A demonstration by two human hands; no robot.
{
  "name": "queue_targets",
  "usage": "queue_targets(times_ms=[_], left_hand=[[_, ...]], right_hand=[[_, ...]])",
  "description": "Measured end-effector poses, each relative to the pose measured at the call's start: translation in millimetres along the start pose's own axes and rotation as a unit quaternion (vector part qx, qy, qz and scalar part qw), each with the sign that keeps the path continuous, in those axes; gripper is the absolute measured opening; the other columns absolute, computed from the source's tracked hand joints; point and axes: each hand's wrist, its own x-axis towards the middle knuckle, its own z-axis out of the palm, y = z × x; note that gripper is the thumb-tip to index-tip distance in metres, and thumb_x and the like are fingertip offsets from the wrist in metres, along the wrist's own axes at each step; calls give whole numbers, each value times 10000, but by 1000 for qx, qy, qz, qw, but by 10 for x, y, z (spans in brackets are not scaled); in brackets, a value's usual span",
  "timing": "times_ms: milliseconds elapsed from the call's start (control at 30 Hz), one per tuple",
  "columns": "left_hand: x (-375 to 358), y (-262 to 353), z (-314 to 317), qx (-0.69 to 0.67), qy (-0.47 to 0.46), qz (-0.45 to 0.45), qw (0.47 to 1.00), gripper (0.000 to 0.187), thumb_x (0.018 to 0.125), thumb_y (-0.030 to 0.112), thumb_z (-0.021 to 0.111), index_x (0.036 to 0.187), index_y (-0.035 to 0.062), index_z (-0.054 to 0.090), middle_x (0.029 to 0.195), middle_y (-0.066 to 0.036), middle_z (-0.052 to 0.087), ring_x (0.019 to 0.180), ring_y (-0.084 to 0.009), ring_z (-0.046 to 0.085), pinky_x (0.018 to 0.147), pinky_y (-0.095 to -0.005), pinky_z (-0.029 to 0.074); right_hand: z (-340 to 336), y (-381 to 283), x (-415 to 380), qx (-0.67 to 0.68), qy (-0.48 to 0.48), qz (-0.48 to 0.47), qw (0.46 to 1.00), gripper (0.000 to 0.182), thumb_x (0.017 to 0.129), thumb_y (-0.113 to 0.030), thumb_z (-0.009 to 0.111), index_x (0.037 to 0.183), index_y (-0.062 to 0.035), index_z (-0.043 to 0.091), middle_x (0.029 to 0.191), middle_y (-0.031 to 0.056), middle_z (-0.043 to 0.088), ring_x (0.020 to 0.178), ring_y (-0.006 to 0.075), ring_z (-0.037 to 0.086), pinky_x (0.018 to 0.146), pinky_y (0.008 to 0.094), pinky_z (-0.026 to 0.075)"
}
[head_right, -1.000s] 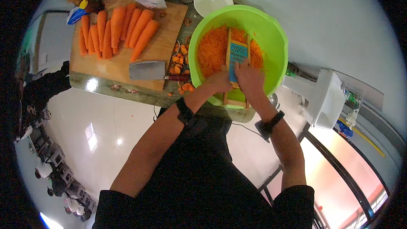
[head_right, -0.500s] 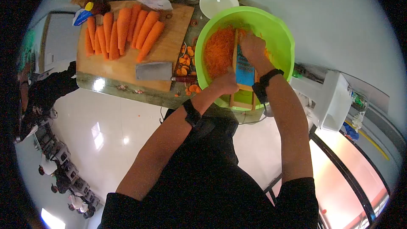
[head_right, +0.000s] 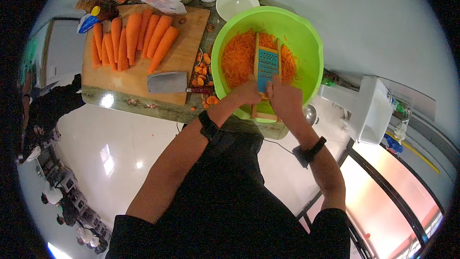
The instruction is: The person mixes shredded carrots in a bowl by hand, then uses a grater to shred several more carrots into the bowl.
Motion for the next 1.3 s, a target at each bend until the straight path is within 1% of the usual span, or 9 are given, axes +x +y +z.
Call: queue_targets(times_ms=[133, 200, 333, 400, 533, 600, 1033, 1100, 1300], left_hand=[[-353, 332, -253, -10, 35, -72, 997, 742, 763, 175, 671, 1354, -125, 336, 1033, -245, 673, 944, -380, 669, 764, -455, 542], [-277, 241, -189, 7, 23, 13, 1000, 474, 782, 172, 618, 1234, 34, 584, 1160, -240, 646, 1088, -407, 615, 908, -484, 506], [-352, 293, -317, 4, 1, -38, 999, 414, 783, 161, 601, 1172, 23, 622, 1123, -244, 657, 1061, -406, 627, 910, -485, 506], [-292, 286, -289, 23, -27, -36, 999, 866, 764, 184, 646, 1397, -177, 180, 1050, -286, 661, 1003, -380, 665, 811, -452, 537], [-328, 261, -242, 31, -1, -27, 999, 913, 773, 182, 626, 1427, -194, 112, 1053, -287, 662, 997, -386, 665, 807, -453, 537], [-327, 337, -239, 13, 9, -93, 996, 382, 760, 157, 608, 1096, -22, 639, 1060, -265, 666, 1010, -413, 645, 864, -495, 518], [-180, 211, -169, 43, 25, -4, 999, 412, 748, 122, 598, 1112, -70, 614, 1044, -296, 654, 1008, -416, 643, 848, -487, 520], [-259, 342, -308, 63, -52, -48, 996, 927, 785, 122, 588, 1470, -172, 36, 1066, -284, 652, 987, -390, 661, 758, -444, 536], [-147, 194, -207, 37, -25, -19, 999, 911, 801, 148, 585, 1457, -190, 50, 1090, -287, 650, 982, -393, 660, 759, -432, 538]], right_hand=[[68, -109, 57, -34, 16, 17, 999, 249, 956, -300, 508, 946, -58, 564, 627, 148, 629, 554, 349, 646, 478, 475, 496], [89, -84, 160, -49, 3, -4, 999, 222, 928, -268, 547, 925, -51, 593, 697, 157, 654, 609, 339, 675, 491, 471, 511], [246, -85, 585, -108, 47, 8, 993, 160, 835, -198, 611, 808, -46, 657, 804, 149, 647, 640, 319, 688, 496, 455, 519], [237, -61, 703, -69, 39, 94, 992, 144, 805, -185, 627, 788, -51, 674, 829, 145, 640, 646, 315, 689, 501, 455, 521], [315, 105, 928, -91, 124, -65, 986, 173, 851, -198, 591, 774, -48, 630, 668, 128, 619, 581, 309, 668, 483, 457, 512], [403, 188, 1068, -81, 146, -93, 982, 202, 897, -207, 558, 788, -41, 595, 562, 132, 601, 530, 305, 652, 471, 458, 510], [334, 328, 1322, -70, 71, -56, 994, 284, 916, -265, 545, 1041, -11, 537, 734, 199, 679, 644, 396, 672, 534, 501, 524], [157, 277, 1096, -85, 59, -75, 992, 312, 927, -276, 537, 1088, -11, 500, 734, 209, 678, 648, 405, 669, 548, 502, 527], [209, 333, 851, -13, 20, -12, 1000, 374, 973, -371, 489, 1173, -55, 493, 679, 159, 667, 649, 376, 678, 563, 521, 521]])
